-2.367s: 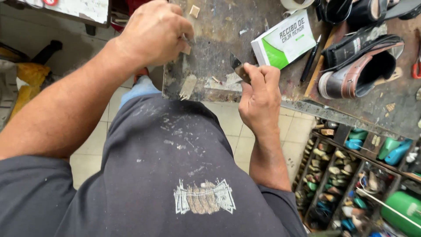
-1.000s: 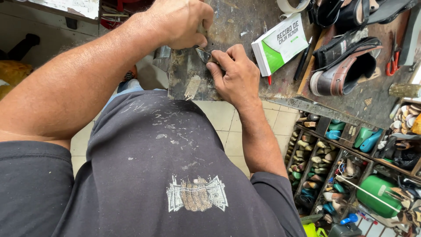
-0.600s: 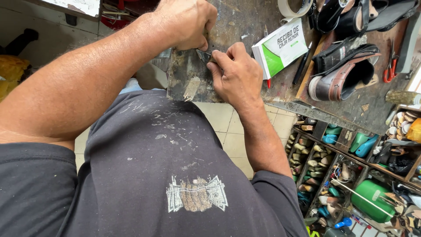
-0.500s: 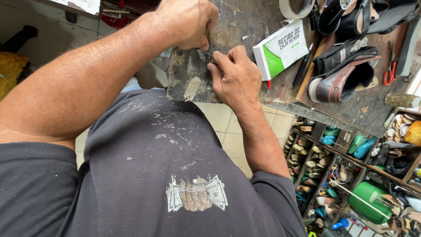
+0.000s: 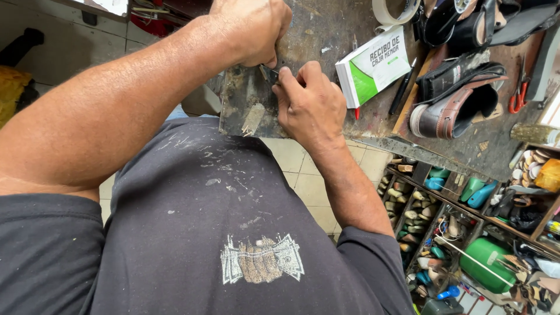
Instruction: Trimming excess material from shoe components with a knife and applying adhesive with a brush
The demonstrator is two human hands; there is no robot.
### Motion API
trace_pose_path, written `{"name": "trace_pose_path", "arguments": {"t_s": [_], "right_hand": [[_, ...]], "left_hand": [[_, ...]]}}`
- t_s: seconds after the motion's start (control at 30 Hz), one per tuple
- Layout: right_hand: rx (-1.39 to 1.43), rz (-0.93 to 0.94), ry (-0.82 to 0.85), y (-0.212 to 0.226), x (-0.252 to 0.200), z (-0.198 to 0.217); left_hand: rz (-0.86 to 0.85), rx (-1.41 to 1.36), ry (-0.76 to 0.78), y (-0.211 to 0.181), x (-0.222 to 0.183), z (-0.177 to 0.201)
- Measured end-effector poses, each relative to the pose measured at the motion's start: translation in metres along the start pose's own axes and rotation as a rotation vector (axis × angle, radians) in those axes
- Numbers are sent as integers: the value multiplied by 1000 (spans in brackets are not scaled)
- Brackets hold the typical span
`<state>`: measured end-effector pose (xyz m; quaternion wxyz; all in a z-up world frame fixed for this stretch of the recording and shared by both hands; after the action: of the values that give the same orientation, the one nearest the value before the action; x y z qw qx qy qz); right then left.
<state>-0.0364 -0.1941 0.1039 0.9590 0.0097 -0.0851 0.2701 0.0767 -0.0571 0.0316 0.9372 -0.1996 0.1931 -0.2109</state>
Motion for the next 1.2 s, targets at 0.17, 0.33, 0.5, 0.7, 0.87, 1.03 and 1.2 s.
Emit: {"name": "trace_pose_path", "arguments": {"t_s": [0.17, 0.33, 0.5, 0.7, 0.87, 1.03, 1.2], "right_hand": [[-35, 16, -22, -1, 4, -5], [-12, 74, -24, -2, -3, -5], [-56, 69, -24, 1, 0, -6], [-66, 81, -48, 2, 2, -4], [-43, 96, -46, 0, -4, -3], [-74, 71, -36, 2, 3, -3], [-76, 77, -35, 3, 1, 0]], "left_hand": [[-11, 25, -52, 3, 0, 1], [-38, -69, -68, 3, -8, 6], [-76, 8, -78, 2, -4, -1], [-74, -39, -116, 8, -4, -1], [-49, 5, -90, 3, -6, 6], [-95, 23, -164, 5, -6, -1], [-80, 11, -145, 5, -4, 1]]}}
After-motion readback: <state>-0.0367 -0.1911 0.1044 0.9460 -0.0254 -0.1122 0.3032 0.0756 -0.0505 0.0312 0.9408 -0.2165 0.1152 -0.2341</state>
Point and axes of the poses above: each hand's wrist, its own x-axis towards the middle knuckle, its own z-axis out of the back of the hand, y = z × x, the point moved 3 cm from there along x, towards the middle knuckle, and after that the axes turned 3 degrees about -y, right-handed, at the moved point
